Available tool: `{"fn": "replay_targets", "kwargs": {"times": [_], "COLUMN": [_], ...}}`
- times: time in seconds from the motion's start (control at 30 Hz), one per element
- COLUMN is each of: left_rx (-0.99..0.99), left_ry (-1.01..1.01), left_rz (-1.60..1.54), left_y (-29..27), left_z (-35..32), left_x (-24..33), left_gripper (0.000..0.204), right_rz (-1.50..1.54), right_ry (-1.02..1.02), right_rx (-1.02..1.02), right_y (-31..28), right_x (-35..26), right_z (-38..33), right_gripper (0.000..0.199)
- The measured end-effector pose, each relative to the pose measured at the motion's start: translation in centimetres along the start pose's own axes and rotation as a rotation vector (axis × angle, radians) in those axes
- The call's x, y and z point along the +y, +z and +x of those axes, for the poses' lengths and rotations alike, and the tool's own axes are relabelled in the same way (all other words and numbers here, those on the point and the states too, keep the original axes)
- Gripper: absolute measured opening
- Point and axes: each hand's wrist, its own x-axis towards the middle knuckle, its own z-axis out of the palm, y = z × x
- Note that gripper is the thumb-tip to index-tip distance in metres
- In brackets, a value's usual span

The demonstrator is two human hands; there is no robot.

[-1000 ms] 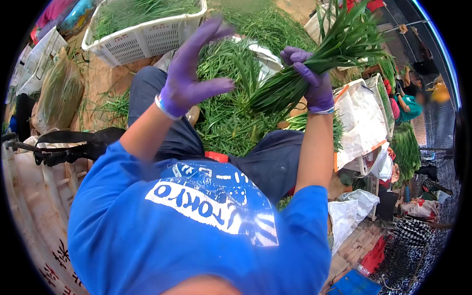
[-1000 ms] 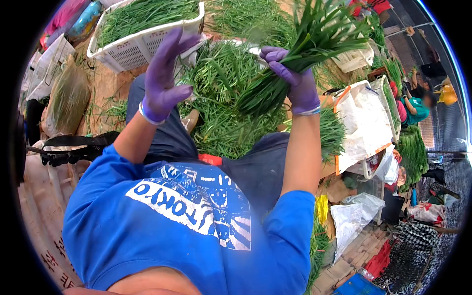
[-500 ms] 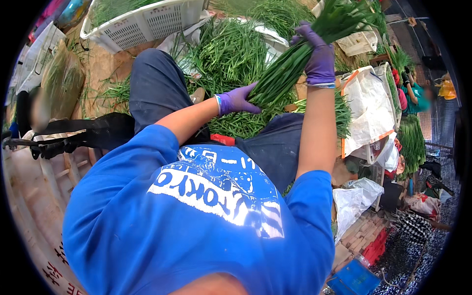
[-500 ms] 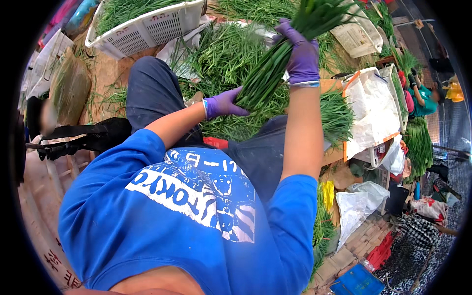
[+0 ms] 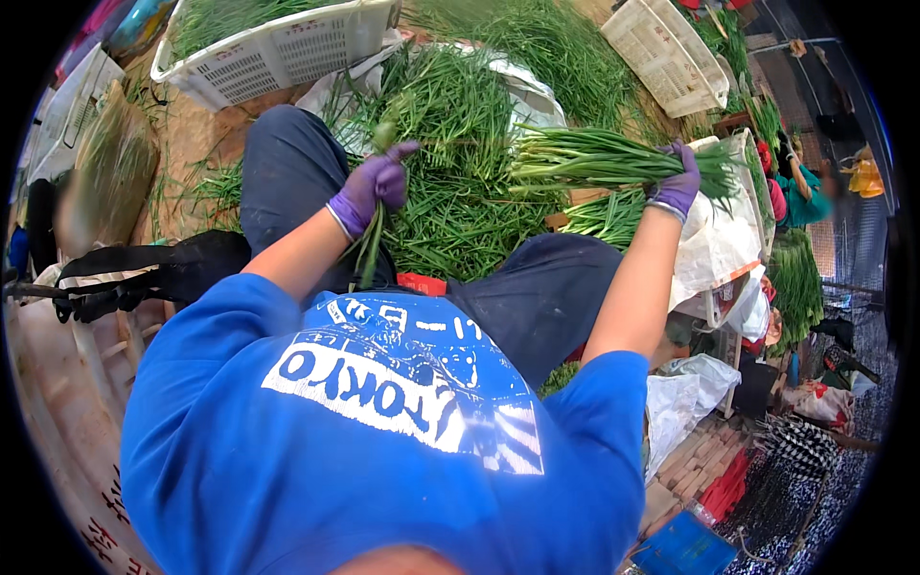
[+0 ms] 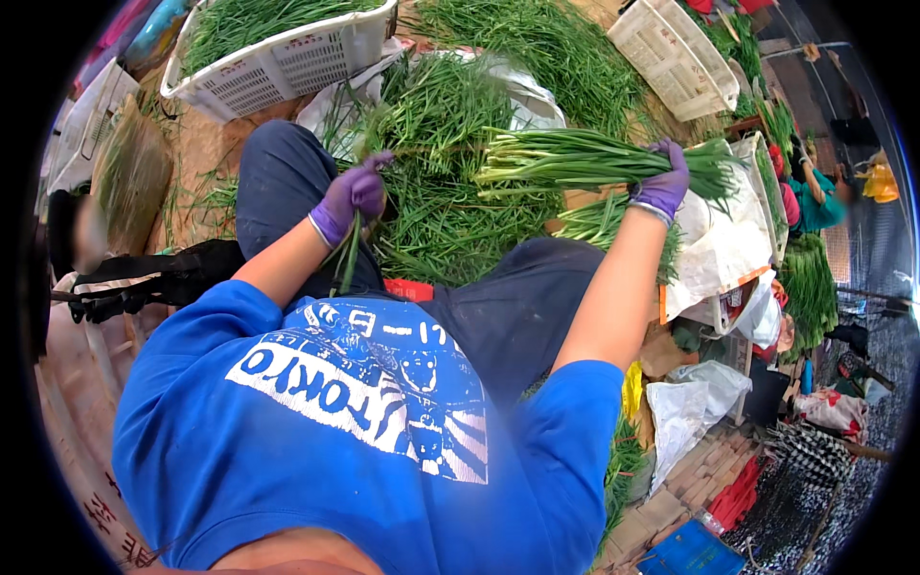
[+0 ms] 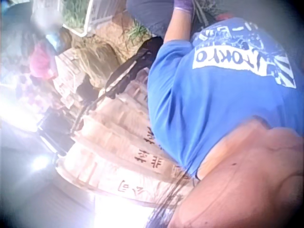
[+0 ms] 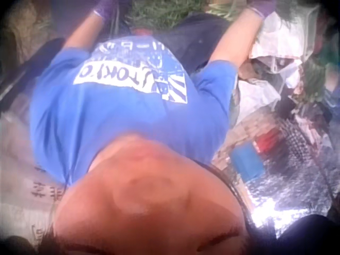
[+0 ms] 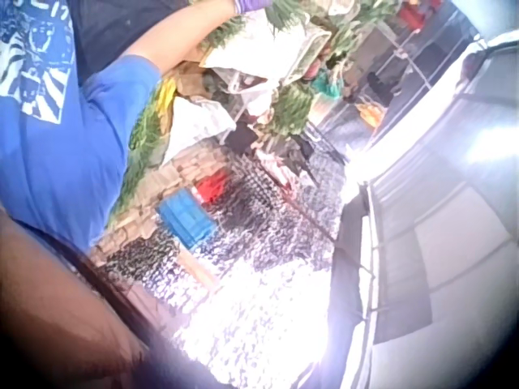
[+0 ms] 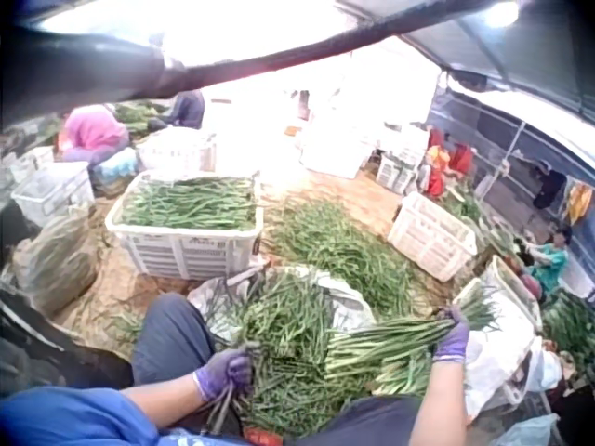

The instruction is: The person bundles green produce by hand, gathering a handful of stalks from a pile on the floor, securing them with a red tie, and placing the finished bundle onto a large stack of similar vegetable bundles.

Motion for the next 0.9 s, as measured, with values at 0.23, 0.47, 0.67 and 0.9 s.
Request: {"fn": "replay_targets", "kwargs": {"times": [0.23, 0.47, 0.67, 0.9], "left_rx": [0.252, 0.565, 0.538, 0.43], "left_ry": [-0.155, -0.048, 0.012, -0.155], "left_rz": [0.354, 0.579, 0.393, 0.345], "left_y": [4.8, 4.9, 4.4, 2.8], "left_z": [4.3, 4.8, 4.4, 4.5], "left_x": [-1.0, 1.7, 0.1, -0.3], "left_gripper": [0.048, 0.035, 0.019, 0.026], "right_rz": [0.316, 0.008, 0.158, 0.159], "right_ry": [-0.051, 0.408, 0.395, 0.248], "right_rx": [-0.29, -0.38, -0.342, -0.331], "right_y": [4.1, -0.6, -1.1, -2.6], "right_x": [6.6, 7.2, 7.6, 7.9], "right_z": [-10.9, -11.9, -11.2, -10.9], "right_gripper": [0.018, 0.017, 0.018, 0.012]}}
